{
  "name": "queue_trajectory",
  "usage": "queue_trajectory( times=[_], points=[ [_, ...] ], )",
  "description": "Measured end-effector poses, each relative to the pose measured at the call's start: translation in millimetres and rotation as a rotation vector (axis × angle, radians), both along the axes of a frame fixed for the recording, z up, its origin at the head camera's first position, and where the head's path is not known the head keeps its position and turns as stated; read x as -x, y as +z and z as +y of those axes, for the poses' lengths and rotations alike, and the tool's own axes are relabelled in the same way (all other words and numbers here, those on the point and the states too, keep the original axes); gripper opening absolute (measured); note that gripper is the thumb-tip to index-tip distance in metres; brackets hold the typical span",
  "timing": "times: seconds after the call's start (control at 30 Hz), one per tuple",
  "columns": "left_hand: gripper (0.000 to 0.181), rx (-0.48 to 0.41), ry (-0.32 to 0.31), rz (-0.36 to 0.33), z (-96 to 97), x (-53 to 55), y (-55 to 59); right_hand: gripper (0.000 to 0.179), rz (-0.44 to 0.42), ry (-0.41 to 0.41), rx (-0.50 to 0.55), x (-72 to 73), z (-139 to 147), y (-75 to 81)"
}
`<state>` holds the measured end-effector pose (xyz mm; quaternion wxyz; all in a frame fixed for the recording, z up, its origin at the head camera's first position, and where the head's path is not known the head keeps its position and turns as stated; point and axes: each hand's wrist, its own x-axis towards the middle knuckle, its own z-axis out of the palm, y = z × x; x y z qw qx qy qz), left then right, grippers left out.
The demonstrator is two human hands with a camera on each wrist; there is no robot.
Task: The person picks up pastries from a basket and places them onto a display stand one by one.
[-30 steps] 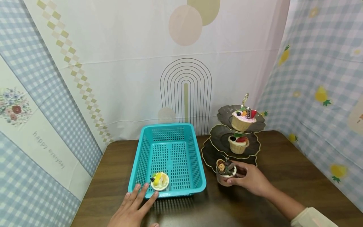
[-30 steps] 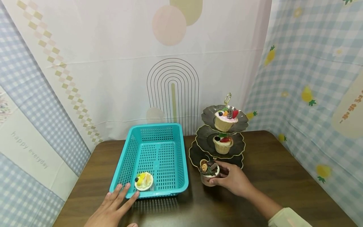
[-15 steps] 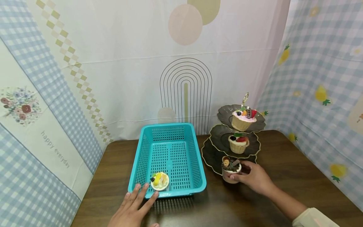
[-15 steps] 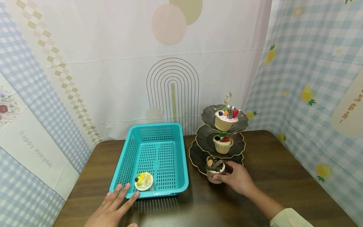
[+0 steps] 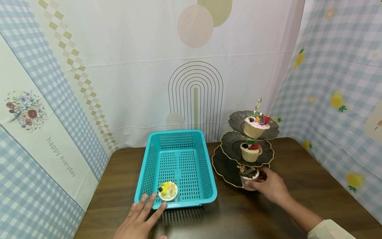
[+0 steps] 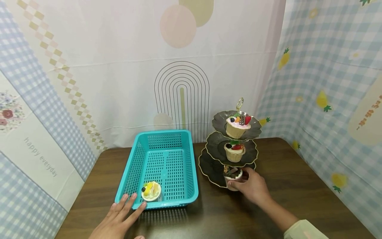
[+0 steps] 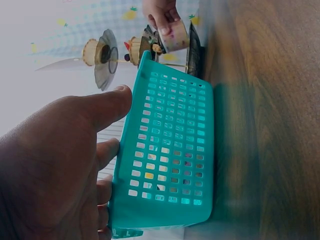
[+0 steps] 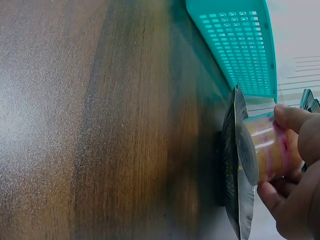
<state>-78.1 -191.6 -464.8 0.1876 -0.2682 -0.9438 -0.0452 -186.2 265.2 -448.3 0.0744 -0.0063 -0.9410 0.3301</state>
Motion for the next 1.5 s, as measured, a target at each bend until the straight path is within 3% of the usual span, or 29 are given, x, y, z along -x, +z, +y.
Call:
queue_trajectory(
  times=[0.33, 0.63, 0.97, 1.5],
  points=[
    [0.083, -0.006, -0.003, 0.027, -0.4, 1.2, -1.5, 0.078, -0.011, -0.056, -0.061, 0.2, 2.5, 1.0],
    [0.083, -0.012, -0.006, 0.030, -0.1, 1.5, -1.0, 0.087, -0.058, -0.110, -0.055, 0.0, 6.6, -1.5],
    [0.083, 0.012, -0.004, 0.038, -1.4, 2.6, -2.0, 0.064, 0.017, -0.108, -0.084, 6.1, 7.9, -1.4],
    [0.080, -0.023, 0.007, 0.038, -0.6, 1.6, -1.2, 0.045, 0.085, -0.098, -0.096, 16.2, 8.7, -7.9]
  ],
)
